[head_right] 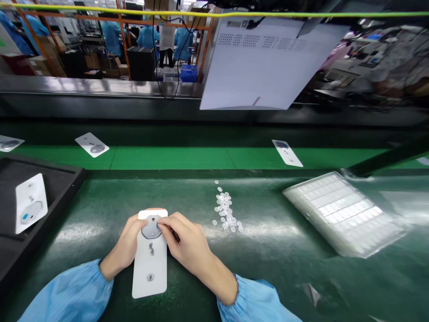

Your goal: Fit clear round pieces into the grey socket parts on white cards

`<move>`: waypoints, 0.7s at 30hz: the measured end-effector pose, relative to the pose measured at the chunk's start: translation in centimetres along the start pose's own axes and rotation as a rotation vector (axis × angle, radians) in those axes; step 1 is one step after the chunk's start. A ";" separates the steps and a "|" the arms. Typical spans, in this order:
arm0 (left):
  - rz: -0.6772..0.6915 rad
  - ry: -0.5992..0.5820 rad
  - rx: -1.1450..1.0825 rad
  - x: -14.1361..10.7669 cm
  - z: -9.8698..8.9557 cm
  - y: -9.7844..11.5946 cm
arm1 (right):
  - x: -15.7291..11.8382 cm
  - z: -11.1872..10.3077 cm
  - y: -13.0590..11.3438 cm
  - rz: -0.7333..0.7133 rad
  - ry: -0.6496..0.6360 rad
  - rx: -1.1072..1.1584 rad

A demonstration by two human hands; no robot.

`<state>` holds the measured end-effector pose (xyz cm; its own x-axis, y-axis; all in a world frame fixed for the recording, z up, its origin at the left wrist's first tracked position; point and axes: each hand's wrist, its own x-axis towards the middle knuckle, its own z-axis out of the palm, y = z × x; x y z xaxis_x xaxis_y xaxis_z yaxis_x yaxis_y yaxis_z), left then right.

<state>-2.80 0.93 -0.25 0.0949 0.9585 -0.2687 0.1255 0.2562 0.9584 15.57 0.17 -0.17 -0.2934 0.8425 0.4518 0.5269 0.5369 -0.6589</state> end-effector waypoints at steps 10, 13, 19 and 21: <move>-0.065 0.109 -0.010 0.1 -0.1 0.0 | 0.2 0.3 -0.5 0.304 -0.039 0.427; -0.083 0.149 -0.150 0.2 0.2 0.1 | 0.8 0.1 -0.7 0.413 0.012 0.643; -0.221 -0.139 -0.603 0.3 0.9 1.5 | -3.0 -6.0 0.2 0.527 0.267 0.514; -0.228 -0.140 -0.620 0.3 0.9 1.8 | -8.1 -10.1 1.4 0.612 0.392 0.458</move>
<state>-1.62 1.55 1.29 0.2655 0.8576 -0.4404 -0.4288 0.5142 0.7428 26.75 -6.32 1.33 0.2784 0.9587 0.0576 0.1042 0.0295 -0.9941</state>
